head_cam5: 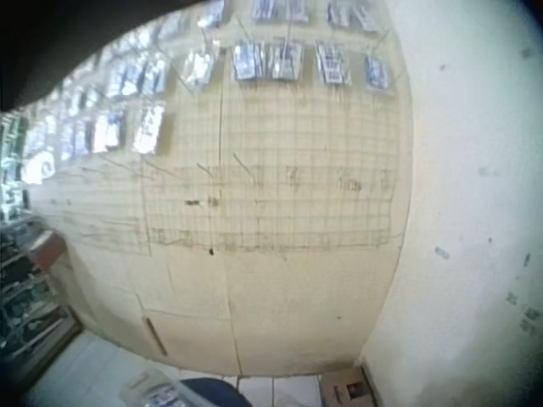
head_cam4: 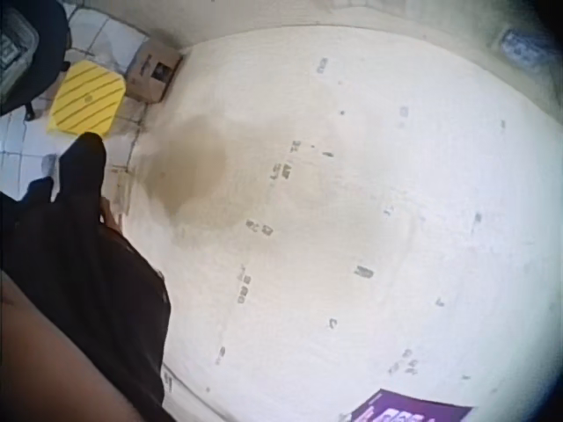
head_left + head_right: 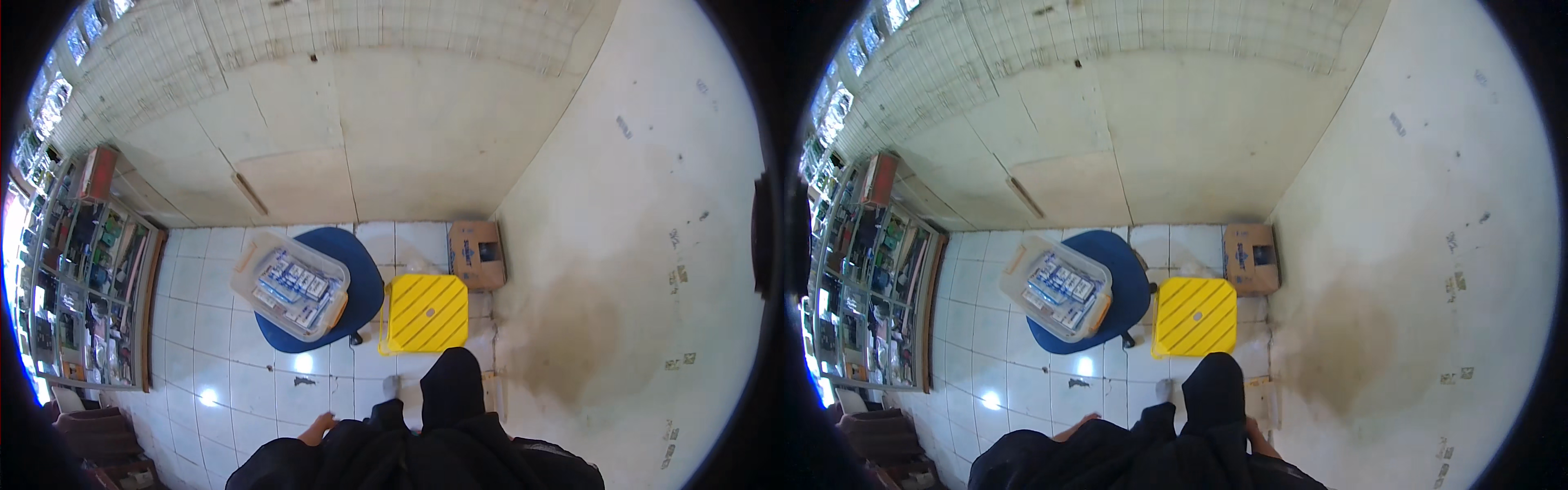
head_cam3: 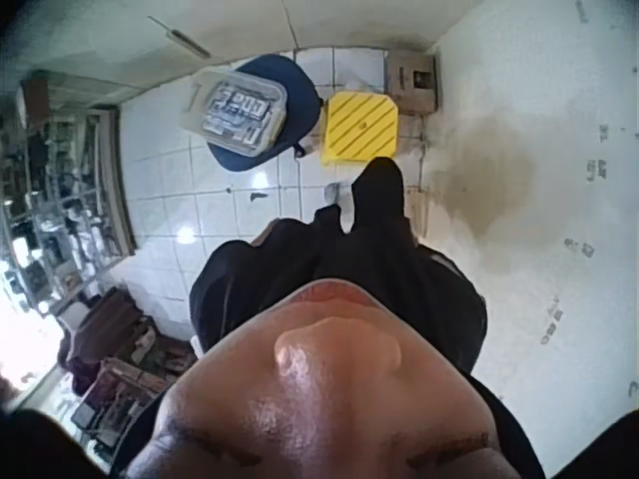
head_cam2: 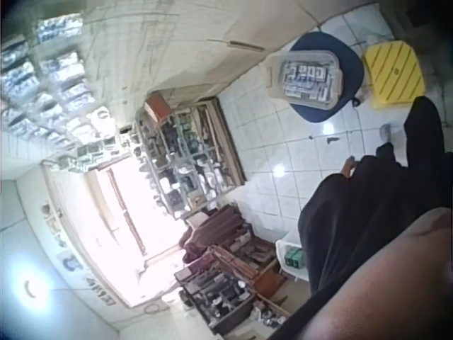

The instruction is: The person takes plastic-wrapped mobile screen protectors from a clear container and hangs them one by one onto wire hooks on a display wall.

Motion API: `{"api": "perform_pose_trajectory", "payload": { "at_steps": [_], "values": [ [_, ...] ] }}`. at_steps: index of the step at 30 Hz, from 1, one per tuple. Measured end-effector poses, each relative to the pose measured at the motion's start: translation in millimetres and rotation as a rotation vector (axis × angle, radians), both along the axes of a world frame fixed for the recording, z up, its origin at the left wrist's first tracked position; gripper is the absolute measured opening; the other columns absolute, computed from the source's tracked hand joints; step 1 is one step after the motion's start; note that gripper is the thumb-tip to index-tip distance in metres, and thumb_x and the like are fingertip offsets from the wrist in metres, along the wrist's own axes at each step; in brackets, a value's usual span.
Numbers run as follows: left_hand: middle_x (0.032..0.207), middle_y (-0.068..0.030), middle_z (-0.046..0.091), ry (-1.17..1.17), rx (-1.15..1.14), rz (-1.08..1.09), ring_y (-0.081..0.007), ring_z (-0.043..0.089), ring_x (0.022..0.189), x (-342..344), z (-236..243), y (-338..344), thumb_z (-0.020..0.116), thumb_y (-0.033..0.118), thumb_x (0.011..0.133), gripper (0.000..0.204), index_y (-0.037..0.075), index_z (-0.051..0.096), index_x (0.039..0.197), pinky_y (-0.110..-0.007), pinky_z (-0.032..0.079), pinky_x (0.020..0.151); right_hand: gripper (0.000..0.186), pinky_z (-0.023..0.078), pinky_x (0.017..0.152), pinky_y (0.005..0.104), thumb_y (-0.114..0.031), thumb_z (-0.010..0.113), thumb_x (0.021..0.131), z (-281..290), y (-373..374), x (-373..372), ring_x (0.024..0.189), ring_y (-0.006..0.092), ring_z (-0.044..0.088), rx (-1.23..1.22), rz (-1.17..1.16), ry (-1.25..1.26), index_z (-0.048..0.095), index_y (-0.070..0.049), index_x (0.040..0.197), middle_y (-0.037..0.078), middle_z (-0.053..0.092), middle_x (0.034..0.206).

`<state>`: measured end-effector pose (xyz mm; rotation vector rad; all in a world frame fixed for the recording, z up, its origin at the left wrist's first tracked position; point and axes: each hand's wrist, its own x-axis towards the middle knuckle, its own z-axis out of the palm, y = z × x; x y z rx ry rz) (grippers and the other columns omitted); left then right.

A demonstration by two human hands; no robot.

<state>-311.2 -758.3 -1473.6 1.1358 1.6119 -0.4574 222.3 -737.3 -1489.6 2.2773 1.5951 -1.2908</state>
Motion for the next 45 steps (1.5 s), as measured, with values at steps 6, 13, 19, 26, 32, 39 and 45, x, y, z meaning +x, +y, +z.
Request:
{"api": "perform_pose_trajectory", "payload": {
  "at_steps": [6, 13, 19, 26, 32, 39, 45],
  "values": [
    [0.114, -0.0156, 0.054, -0.037, -0.052, -0.039, -0.0328, 0.05, 0.107, -5, 8, 39, 0.054, 0.051, 0.077, 0.06, 0.006, 0.049, 0.117, -0.04, 0.04, 0.089, 0.041, 0.044, 0.075, 0.0421, -0.037, 0.051, 0.081, 13, 52, 17, 0.088, 0.0384, 0.056, -0.159, -0.125, 0.003, 0.06, 0.0, 0.098, 0.023, 0.059, 0.094],
    [0.101, -0.0192, 0.06, -0.422, 0.174, 0.06, -0.0306, 0.058, 0.094, 118, 16, 253, 0.056, 0.05, 0.077, 0.061, 0.006, 0.049, 0.118, -0.038, 0.044, 0.08, 0.042, 0.044, 0.076, 0.0388, -0.037, 0.049, 0.083, 40, 289, -11, 0.092, 0.0343, 0.057, 0.215, -0.042, 0.333, 0.059, 0.0, 0.099, 0.02, 0.06, 0.098],
    [0.09, -0.0196, 0.061, -0.571, 0.243, -0.004, -0.029, 0.062, 0.075, 186, 193, 431, 0.055, 0.037, 0.082, 0.048, 0.005, 0.045, 0.116, -0.04, 0.048, 0.072, 0.025, 0.047, 0.071, 0.0287, -0.019, 0.045, 0.09, 202, 511, -107, 0.078, 0.016, 0.058, 0.552, 0.02, 0.785, 0.054, 0.0, 0.101, 0.009, 0.06, 0.085],
    [0.093, -0.0085, 0.059, -0.709, 0.789, 0.253, -0.0158, 0.059, 0.083, 180, 369, 497, 0.053, 0.021, 0.086, 0.034, 0.009, 0.048, 0.117, -0.03, 0.047, 0.074, 0.027, 0.046, 0.073, 0.0342, -0.016, 0.045, 0.087, 380, 639, -139, 0.083, 0.0229, 0.058, 0.403, 0.642, 0.434, 0.053, -0.002, 0.108, 0.013, 0.061, 0.092],
    [0.09, -0.0158, 0.062, -0.057, 0.874, 0.808, -0.0276, 0.061, 0.082, 113, 375, 357, 0.059, 0.024, 0.078, 0.032, 0.006, 0.057, 0.104, -0.037, 0.047, 0.071, 0.029, 0.045, 0.075, 0.0357, -0.018, 0.047, 0.083, 414, 602, -161, 0.085, 0.0279, 0.058, 0.158, 1.106, 0.3, 0.055, -0.004, 0.107, 0.017, 0.06, 0.095],
    [0.099, -0.0211, 0.058, 0.448, 0.463, 1.272, -0.0378, 0.054, 0.096, 101, 374, 184, 0.055, 0.026, 0.076, 0.037, 0.002, 0.054, 0.104, -0.043, 0.043, 0.083, 0.029, 0.046, 0.074, 0.0385, -0.017, 0.047, 0.082, 453, 551, -212, 0.082, 0.0298, 0.06, -0.136, 1.414, 0.251, 0.056, -0.002, 0.105, 0.018, 0.062, 0.09],
    [0.088, -0.0159, 0.061, 0.244, 0.792, 1.692, -0.026, 0.061, 0.08, 124, 436, 170, 0.055, 0.013, 0.079, 0.026, 0.004, 0.056, 0.103, -0.033, 0.047, 0.072, 0.025, 0.047, 0.071, 0.0375, -0.018, 0.05, 0.082, 508, 561, -253, 0.08, 0.0324, 0.06, -0.006, 1.433, 0.28, 0.059, -0.005, 0.101, 0.02, 0.061, 0.086]
  ]
}}
